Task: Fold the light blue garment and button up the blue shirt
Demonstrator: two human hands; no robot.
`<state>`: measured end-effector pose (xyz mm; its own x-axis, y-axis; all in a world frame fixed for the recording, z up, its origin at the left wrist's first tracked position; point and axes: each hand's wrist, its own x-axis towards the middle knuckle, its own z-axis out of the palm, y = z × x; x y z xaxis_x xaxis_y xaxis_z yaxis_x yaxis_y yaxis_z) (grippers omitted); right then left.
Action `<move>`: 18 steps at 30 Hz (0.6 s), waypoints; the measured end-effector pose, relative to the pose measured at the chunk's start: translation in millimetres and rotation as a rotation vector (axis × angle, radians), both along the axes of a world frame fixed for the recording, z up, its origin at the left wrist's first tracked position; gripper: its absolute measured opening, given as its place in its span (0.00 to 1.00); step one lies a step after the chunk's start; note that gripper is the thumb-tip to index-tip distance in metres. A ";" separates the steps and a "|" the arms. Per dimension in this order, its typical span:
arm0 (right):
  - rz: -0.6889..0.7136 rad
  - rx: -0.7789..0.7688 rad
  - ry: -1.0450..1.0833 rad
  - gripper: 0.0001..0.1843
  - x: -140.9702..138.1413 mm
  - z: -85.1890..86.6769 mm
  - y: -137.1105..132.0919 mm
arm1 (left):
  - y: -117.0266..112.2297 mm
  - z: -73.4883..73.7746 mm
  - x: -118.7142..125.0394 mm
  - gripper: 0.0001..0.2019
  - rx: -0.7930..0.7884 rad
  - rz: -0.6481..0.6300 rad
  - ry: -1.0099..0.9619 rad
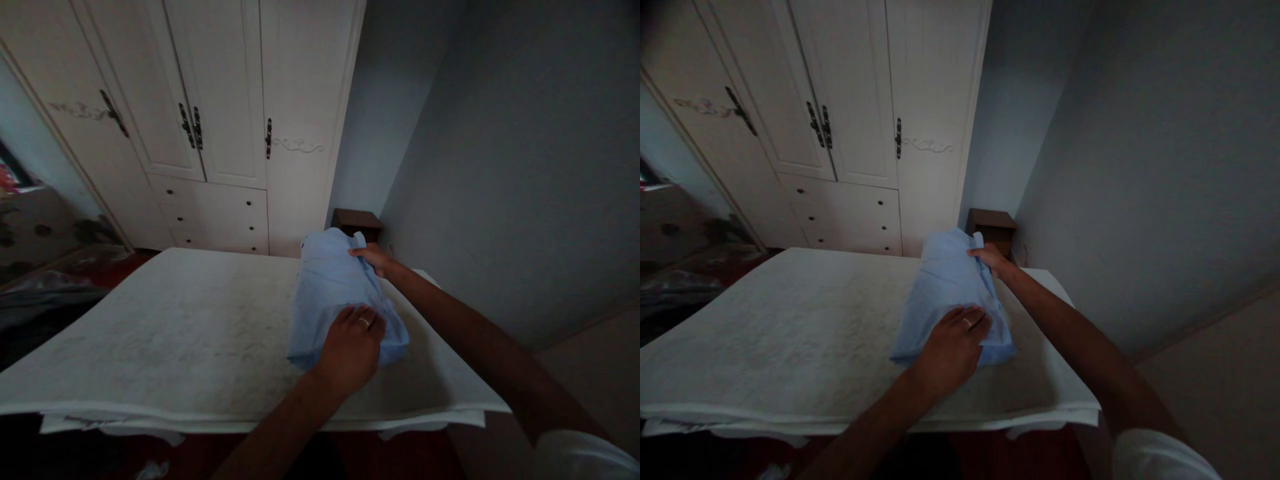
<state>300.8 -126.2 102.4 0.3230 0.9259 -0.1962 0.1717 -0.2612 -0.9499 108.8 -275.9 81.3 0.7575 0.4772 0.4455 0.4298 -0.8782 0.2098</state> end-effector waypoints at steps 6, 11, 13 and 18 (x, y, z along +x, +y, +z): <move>-0.052 -0.048 0.079 0.03 29.3 -62.1 -24.3 | -10.3 -28.5 30.2 0.15 -0.099 -0.042 0.182; -0.008 -0.010 0.154 0.07 34.1 -76.4 -32.2 | -11.7 -36.2 25.2 0.18 -0.130 -0.077 0.187; 0.020 0.021 0.159 0.10 35.5 -76.4 -32.2 | -6.0 -30.8 14.9 0.23 -0.117 -0.101 0.124; 0.007 0.056 0.107 0.14 38.8 -75.5 -25.3 | 30.9 -14.7 -9.8 0.24 -0.001 0.072 0.106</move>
